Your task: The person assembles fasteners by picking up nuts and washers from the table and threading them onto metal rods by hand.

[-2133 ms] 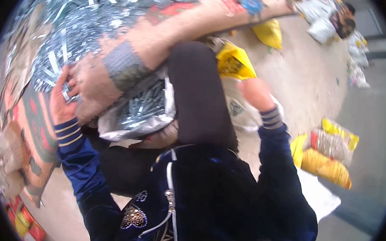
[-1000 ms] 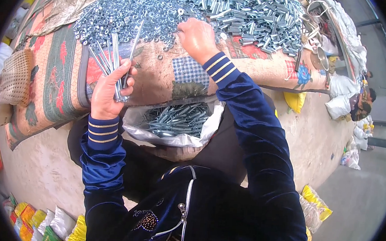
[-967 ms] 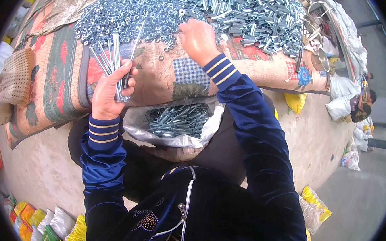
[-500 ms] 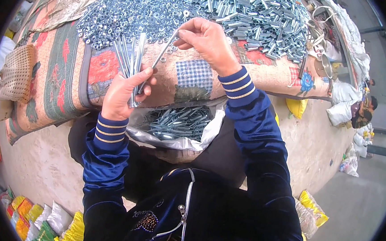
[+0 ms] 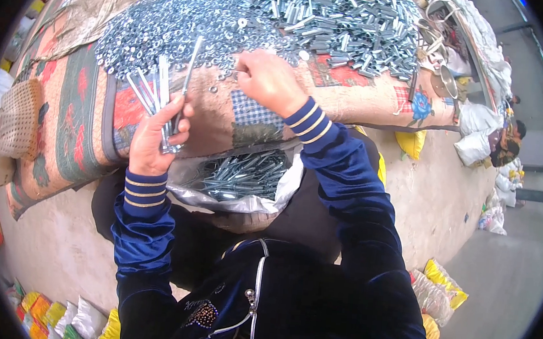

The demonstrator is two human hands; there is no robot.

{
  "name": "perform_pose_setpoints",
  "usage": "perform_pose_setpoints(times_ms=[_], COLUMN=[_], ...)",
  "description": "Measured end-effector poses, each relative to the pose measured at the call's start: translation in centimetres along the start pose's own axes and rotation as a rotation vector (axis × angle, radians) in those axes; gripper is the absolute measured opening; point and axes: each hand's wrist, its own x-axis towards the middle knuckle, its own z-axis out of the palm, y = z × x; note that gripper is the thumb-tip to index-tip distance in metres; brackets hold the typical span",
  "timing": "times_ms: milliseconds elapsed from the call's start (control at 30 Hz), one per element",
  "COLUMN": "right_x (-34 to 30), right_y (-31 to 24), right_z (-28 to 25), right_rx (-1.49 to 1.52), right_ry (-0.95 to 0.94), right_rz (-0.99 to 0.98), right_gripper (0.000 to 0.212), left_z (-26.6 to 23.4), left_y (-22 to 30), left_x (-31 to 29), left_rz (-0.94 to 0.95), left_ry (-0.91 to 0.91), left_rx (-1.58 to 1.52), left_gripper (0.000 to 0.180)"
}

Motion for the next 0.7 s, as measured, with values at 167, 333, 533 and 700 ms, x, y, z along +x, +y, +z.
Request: perform_pose_setpoints(times_ms=[167,333,533,700], right_x=[1.2,1.7,1.8,0.9], right_y=[4.2,9.6,7.9,3.1], right_z=[-2.1,-4.5,-5.5,-5.2], right_rx=[-0.134,-0.641,-0.239,1.161], right_ry=[0.254,0.197,0.279,0.020], right_rz=[0.061,0.158,0.294,0.339], right_gripper=[0.017,0.022,0.023,0.036], left_z=[-0.1,-0.2,0.1,0.8], left_y=[0.2,0.0,0.0,-0.6], left_x=[-0.3,0.0,-0.2,-0.2], left_rz=[0.023,0.019,-0.004,-0.059], left_ry=[0.018,0.020,0.029,-0.004], left_rx=[0.022,0.039,0.053,0.150], left_gripper=[0.020,0.020,0.020,0.016])
